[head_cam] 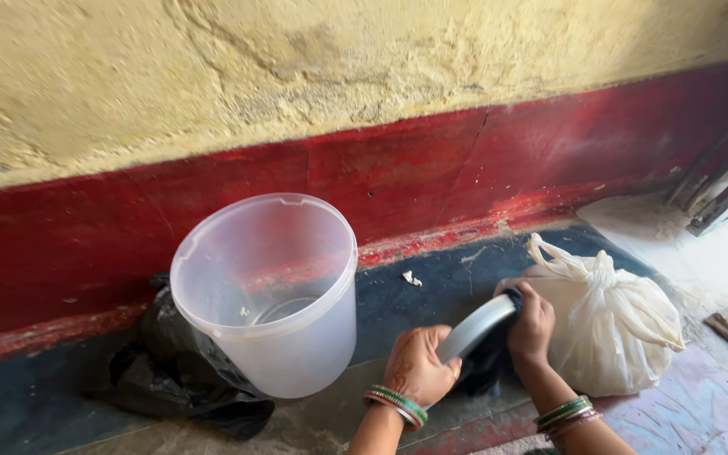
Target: The person wipes a metal lid with a dark cloth, then wipes the inside and outside of a translucent plastic bucket with the same cloth. The cleaned lid is placed against the wall, and the bucket remains on the floor.
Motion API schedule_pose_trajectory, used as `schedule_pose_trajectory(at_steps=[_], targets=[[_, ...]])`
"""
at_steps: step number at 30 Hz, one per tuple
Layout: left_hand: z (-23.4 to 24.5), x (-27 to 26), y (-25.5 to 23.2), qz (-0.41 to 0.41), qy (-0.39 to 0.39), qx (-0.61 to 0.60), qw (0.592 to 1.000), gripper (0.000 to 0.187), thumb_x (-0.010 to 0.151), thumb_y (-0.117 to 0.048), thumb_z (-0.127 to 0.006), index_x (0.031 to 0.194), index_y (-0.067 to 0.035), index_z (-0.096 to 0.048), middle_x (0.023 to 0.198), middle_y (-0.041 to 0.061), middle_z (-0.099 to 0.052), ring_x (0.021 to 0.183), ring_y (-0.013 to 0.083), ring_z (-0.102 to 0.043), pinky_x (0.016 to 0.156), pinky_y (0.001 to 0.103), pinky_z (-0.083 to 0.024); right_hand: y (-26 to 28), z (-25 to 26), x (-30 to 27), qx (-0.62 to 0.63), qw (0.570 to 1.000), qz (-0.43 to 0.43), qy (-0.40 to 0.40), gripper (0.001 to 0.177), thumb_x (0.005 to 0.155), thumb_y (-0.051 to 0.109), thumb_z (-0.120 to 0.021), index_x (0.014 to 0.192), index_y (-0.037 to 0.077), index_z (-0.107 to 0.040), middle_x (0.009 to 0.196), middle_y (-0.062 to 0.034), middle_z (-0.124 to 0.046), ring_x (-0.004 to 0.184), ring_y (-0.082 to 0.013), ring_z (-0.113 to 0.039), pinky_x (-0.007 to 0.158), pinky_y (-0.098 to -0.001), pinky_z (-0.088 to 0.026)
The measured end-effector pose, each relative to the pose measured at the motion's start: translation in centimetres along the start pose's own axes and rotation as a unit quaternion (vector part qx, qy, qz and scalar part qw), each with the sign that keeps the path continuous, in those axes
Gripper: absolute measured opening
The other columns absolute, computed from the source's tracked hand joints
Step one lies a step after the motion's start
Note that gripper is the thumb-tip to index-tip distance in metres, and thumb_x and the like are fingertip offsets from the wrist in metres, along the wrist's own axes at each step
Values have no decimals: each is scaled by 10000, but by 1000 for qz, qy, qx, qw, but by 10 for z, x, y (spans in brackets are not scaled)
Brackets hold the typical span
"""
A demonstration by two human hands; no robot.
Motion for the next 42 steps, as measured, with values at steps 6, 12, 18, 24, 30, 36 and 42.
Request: schedule_pose_trajectory(at_steps=[6, 12, 18, 24, 30, 36, 42], targets=[[10, -19, -1, 25, 26, -16, 999, 249, 763, -211, -785, 929, -34, -728, 830, 194, -728, 824, 341, -747, 749, 382, -568, -89, 31, -27, 90, 953, -277, -84, 450, 1051, 356, -474, 1112, -20, -714, 1005, -143, -716, 881, -225, -658, 813, -350, -494], [3, -4, -13, 9, 23, 58, 998, 359, 706, -254, -836, 968, -27, -743, 887, 218, -743, 876, 392, -717, 815, 449, -554, 106, -25, -21, -51, 996, 38, 61, 305, 1005, 228, -585, 993, -41, -730, 879, -127, -729, 836, -275, -639, 778, -381, -515], [-4, 12, 7, 62, -19, 60, 996, 251, 733, -175, -775, 931, -24, -741, 928, 243, -726, 960, 415, -699, 832, 479, -565, 263, -86, -83, -181, 900, 357, 176, 200, 907, 146, -564, 794, 3, -647, 805, -161, -634, 833, -370, -602, 810, -439, -452], [-4, 10, -1, 63, 14, 36, 997, 241, 750, -168, -778, 949, -46, -722, 896, 212, -725, 926, 404, -702, 848, 461, -542, 162, -58, -31, -127, 977, 129, 110, 299, 1003, 192, -514, 858, -48, -615, 775, -165, -575, 788, -292, -551, 772, -348, -455], [-2, -6, -6, 37, 36, 12, 999, 246, 762, -159, -783, 963, -27, -732, 874, 222, -726, 911, 398, -707, 835, 433, -544, 4, 1, -8, -69, 996, -64, 4, 376, 1025, 279, -496, 1037, -31, -707, 885, -149, -702, 846, -226, -642, 806, -352, -490], [9, -27, 6, 91, 84, -42, 991, 308, 749, -210, -782, 1018, -64, -751, 855, 198, -746, 843, 359, -758, 820, 408, -568, -70, 30, -20, -105, 988, -109, -16, 420, 1047, 284, -447, 1178, -4, -724, 1024, -187, -717, 917, -258, -653, 832, -389, -493], [6, -2, -14, 8, 33, 84, 996, 304, 706, -184, -816, 956, -25, -747, 918, 246, -724, 932, 431, -680, 852, 489, -525, 148, -30, -37, -130, 975, 161, 76, 238, 967, 185, -582, 931, -24, -688, 891, -169, -701, 863, -347, -649, 817, -404, -492]])
Point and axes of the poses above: each hand's wrist, its own x-axis towards the middle knuckle, its own z-axis out of the back of the hand, y = z × x, the point moved 10 cm from there along x, towards the middle knuckle
